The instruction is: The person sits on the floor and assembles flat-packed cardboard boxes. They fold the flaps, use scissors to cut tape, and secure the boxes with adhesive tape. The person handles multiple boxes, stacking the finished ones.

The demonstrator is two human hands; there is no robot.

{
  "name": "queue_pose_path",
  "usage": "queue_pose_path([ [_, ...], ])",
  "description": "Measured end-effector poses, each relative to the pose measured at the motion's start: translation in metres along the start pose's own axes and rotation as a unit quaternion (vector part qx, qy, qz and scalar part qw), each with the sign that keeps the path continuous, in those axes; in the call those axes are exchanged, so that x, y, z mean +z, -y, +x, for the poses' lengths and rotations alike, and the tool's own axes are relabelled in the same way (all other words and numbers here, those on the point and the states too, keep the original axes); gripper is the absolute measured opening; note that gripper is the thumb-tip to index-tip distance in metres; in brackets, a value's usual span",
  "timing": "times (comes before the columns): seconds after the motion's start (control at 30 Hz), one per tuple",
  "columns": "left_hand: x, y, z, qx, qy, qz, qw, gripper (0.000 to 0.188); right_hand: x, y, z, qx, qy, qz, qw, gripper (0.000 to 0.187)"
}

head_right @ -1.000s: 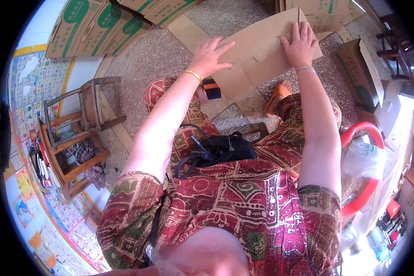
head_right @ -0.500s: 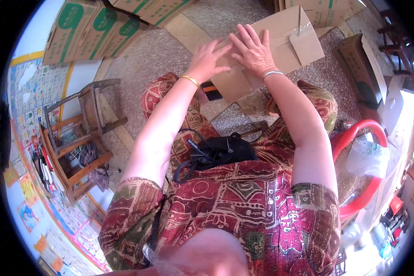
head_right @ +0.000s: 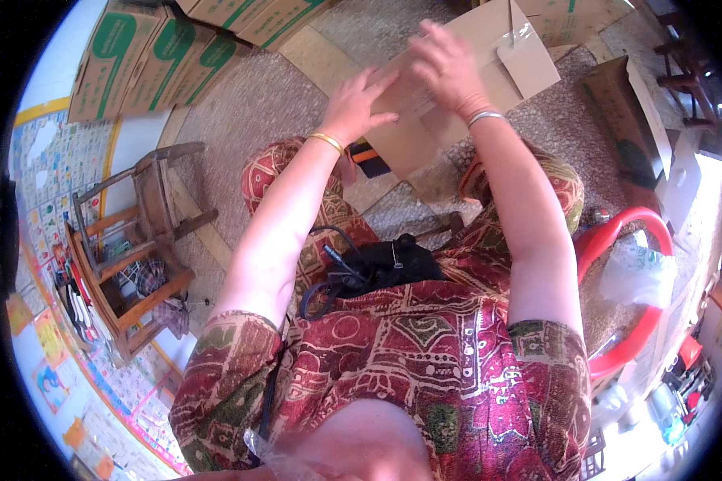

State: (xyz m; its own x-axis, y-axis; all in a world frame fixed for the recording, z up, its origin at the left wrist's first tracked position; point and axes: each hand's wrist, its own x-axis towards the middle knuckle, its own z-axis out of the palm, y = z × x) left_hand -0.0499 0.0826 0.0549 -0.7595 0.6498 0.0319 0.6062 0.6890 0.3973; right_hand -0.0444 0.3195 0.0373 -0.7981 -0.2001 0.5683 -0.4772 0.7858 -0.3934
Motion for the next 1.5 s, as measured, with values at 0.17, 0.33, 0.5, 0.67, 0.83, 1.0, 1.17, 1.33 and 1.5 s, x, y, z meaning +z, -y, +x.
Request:
queue_pose_path([
  [0.17,-0.001,0.012,-0.01,0.049,-0.02,0.008,0.999,0.075,-0.048,-0.058,0.006,0.276,-0.089,-0.288,0.912,0.061],
  [0.33,-0.005,0.011,-0.007,0.073,-0.03,0.012,0.997,0.074,-0.063,-0.064,-0.001,0.4,-0.012,-0.251,0.881,0.068],
  [0.5,-0.008,0.002,-0.01,0.062,-0.006,-0.009,0.998,0.071,-0.058,-0.066,-0.013,0.391,-0.031,-0.27,0.879,0.067],
  [0.67,-0.001,0.004,-0.008,0.058,-0.015,-0.086,0.994,0.061,-0.057,-0.082,-0.026,0.387,-0.045,-0.291,0.873,0.065],
  [0.83,0.017,0.02,-0.011,0.017,-0.138,-0.197,0.971,0.053,-0.062,-0.085,-0.022,0.411,-0.035,-0.258,0.874,0.063],
  [1.0,0.034,0.033,-0.02,-0.069,-0.189,-0.214,0.956,0.053,-0.063,-0.084,-0.02,0.415,-0.028,-0.262,0.871,0.062],
  [1.17,0.024,0.02,-0.034,-0.219,-0.096,-0.212,0.948,0.06,-0.067,-0.075,-0.009,0.438,-0.022,-0.248,0.864,0.063],
  [1.33,0.021,0.016,-0.04,-0.228,-0.052,-0.266,0.935,0.062,-0.07,-0.073,-0.004,0.454,-0.018,-0.245,0.856,0.063],
  [1.5,0.011,0.009,-0.037,-0.232,-0.033,-0.207,0.95,0.059,-0.077,-0.063,0.011,0.487,0.0,-0.233,0.842,0.062],
])
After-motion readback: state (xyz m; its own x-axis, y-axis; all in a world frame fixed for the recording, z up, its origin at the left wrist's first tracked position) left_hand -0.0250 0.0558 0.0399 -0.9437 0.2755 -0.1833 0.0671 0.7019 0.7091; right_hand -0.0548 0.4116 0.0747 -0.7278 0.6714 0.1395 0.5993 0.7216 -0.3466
